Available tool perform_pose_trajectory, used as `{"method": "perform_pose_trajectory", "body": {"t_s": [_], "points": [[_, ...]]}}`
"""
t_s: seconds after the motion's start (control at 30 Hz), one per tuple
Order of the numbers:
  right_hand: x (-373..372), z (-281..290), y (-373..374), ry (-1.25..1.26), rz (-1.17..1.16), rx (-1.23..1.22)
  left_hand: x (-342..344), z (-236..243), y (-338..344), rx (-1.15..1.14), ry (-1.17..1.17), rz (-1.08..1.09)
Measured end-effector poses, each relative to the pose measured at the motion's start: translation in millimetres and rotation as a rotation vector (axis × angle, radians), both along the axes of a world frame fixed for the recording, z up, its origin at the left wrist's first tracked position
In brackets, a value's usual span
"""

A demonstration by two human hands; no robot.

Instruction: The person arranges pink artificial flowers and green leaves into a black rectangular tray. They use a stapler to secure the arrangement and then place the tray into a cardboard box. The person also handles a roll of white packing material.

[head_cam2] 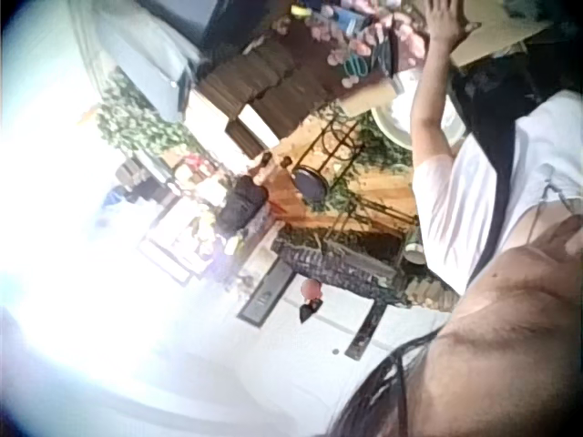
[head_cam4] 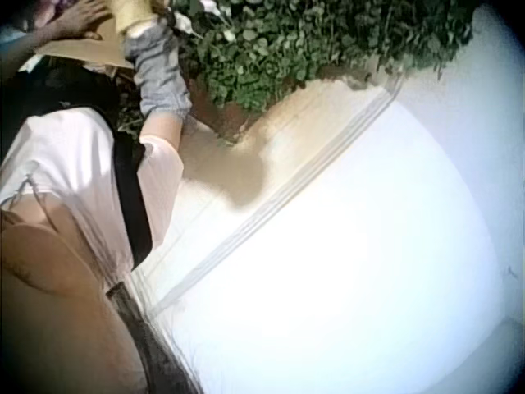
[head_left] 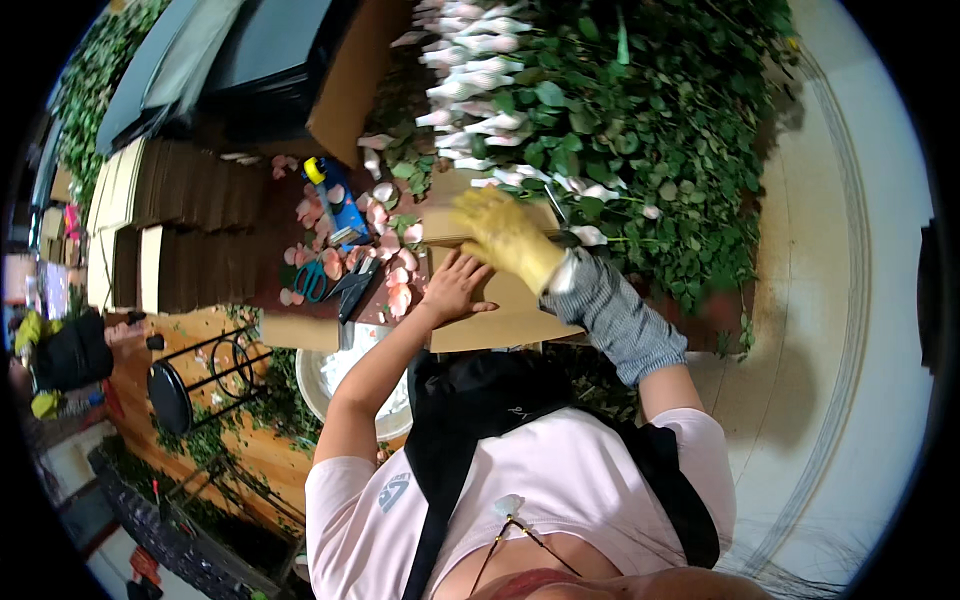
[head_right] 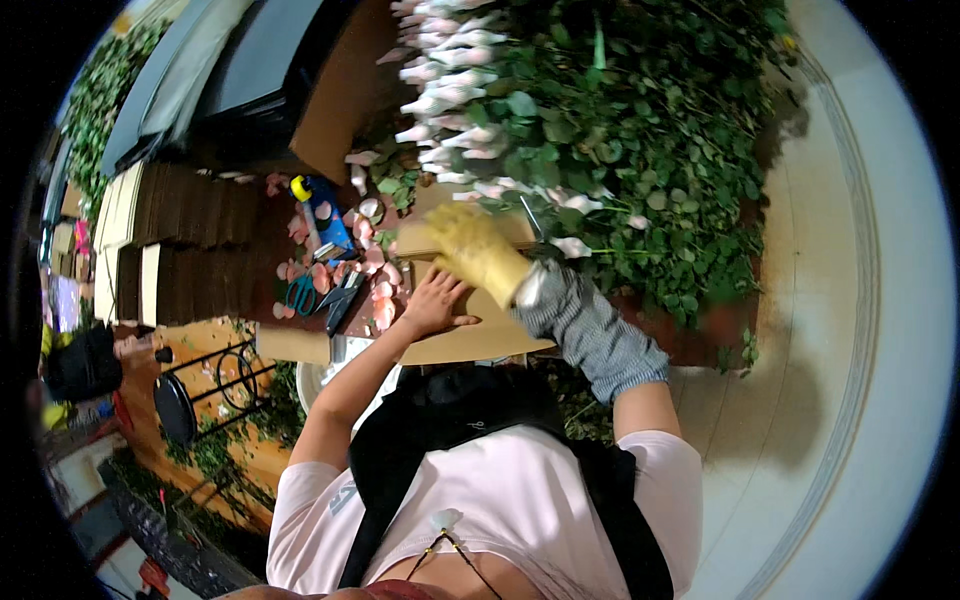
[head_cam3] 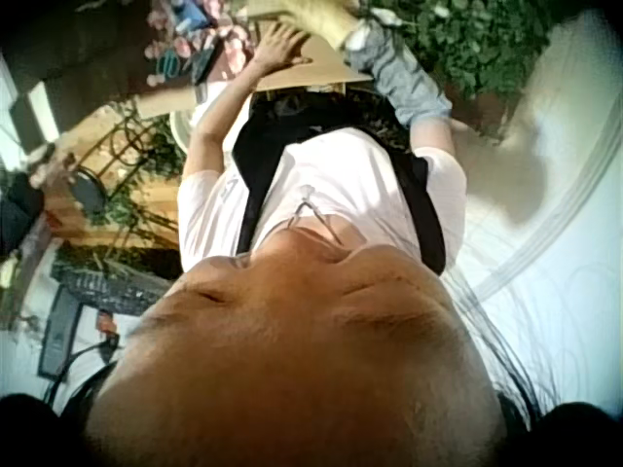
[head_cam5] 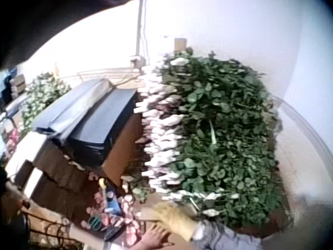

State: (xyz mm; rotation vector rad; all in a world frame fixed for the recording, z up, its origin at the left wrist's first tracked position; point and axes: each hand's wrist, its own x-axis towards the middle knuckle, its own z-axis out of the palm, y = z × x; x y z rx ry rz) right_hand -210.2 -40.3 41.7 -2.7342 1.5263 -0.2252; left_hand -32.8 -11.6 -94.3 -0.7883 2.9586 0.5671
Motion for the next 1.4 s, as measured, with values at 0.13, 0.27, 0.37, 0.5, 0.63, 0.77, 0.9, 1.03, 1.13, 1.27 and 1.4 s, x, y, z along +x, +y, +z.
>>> {"method": "perform_pose_trajectory", "body": {"t_s": [0.13, 0.27, 0.37, 0.5, 0.63, 0.77, 0.9, 1.03, 1.13, 1.27, 1.4], "points": [[-5, 47, 72, -0.645, 0.159, 0.494, 10, -57, 9, -0.268, 0.181, 0.037], [-16, -26, 152, -0.183, -0.088, 0.647, -3, 0, 1, -0.095, 0.169, -0.039], [-9, -9, 151, -0.265, -0.083, 0.700, 0, 0, 7, -0.131, 0.153, -0.025], [-38, -13, 95, -0.934, 0.138, 1.237, 10, -13, 0, 0.001, 0.217, -0.022], [-49, -44, 48, -0.417, 0.152, 0.733, 26, 7, -8, 0.102, 0.276, 0.112], [-25, -103, 76, 0.400, 0.014, 0.376, 111, 105, -15, 0.032, 0.367, 0.519], [-14, -112, 82, 0.396, 0.007, 0.406, 249, 206, -42, -0.640, 0.535, 1.010], [-10, -107, 81, 0.381, -0.007, 0.433, 381, 240, -102, -0.682, 0.233, 1.391], [-16, -109, 82, 0.371, -0.022, 0.415, 401, 265, -125, -0.265, -0.016, 1.530], [-23, -110, 81, 0.338, -0.011, 0.424, 406, 255, -139, -0.309, -0.230, 1.531], [-18, -98, 81, 0.333, -0.033, 0.437, 405, 258, -130, -0.300, -0.204, 1.509]]}}
